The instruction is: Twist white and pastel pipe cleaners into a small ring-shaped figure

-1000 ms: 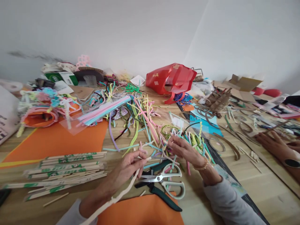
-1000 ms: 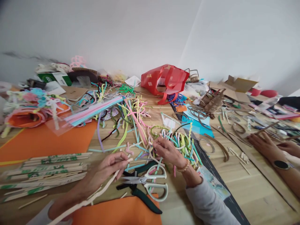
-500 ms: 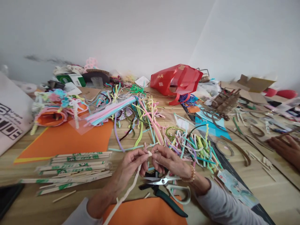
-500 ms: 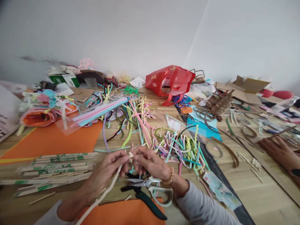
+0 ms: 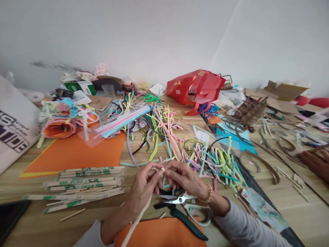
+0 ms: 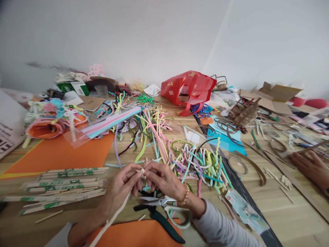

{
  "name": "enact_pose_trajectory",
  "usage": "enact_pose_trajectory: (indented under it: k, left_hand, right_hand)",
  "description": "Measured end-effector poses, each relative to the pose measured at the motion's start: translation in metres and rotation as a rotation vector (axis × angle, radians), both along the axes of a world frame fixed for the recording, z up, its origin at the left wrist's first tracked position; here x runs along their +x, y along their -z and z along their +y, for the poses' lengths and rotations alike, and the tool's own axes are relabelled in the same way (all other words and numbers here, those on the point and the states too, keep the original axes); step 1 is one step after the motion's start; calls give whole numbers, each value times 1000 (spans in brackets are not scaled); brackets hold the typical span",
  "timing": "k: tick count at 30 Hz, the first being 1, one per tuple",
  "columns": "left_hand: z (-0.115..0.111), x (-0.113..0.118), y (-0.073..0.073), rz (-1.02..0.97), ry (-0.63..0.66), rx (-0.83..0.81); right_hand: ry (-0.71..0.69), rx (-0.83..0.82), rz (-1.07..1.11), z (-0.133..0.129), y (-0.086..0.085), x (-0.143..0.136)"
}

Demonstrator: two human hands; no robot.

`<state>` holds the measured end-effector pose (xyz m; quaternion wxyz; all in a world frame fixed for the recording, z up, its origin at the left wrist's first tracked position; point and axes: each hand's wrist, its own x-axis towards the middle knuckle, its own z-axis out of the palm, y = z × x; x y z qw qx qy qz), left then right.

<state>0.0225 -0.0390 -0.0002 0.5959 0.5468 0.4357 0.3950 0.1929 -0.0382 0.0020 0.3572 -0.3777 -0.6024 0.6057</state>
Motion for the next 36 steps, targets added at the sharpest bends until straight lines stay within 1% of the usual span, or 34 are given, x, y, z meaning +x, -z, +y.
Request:
enact_pose_trajectory:
  k: [4,7,10,13,16,18,20,21,22,23,25,27,29,31,34,36]
  left_hand:
    - [-1,-3,1,85,-7,182]
    - [1,-5,4,179,-28,354]
    - [2,-7,6,225,-38,541]
    - [2,-10,8,256,-8,762]
    - [1,-12,9,359,55,948]
    - [-1,-13,9,413,101,985]
    - [-1,-14,6,412,115,892]
    - [-1,-14,3,394,110,797]
    - [-1,-14,1,373,76,672]
    - [-1,-14,-2,361,71,548]
    - [0,-13,-8,300,89,366]
    - [2,-13,-10,216,84,243]
    - [4,-13,-9,142,79,164]
    - [6,-12,-6,92,79,114]
    - [8,-11,-1,51,88,71]
    - [8,-10,1,44,89,53]
  right_hand:
    - [-14,-36,18,1,-2,1]
    - [-19,-78,56,2,-4,1]
    - [-16,-137,98,2,-7,1]
    - [-5,-244,105,2,-7,0]
    - [-9,-390,161,2,-4,0]
    - [-32,-463,216,2,-1,0]
    - [-57,-480,219,3,0,0]
    - [-61,-451,188,3,-1,0]
    - [-53,-395,138,2,-3,1]
    - [-29,-310,75,1,-5,1]
    - [50,-70,-85,-1,-11,1]
    - [137,225,-277,-5,-16,2]
    - [158,474,-446,-8,-19,2]
    - [137,662,-582,-11,-18,2]
    - [99,863,-770,-13,-13,2]
    - [71,954,-865,-14,-10,3]
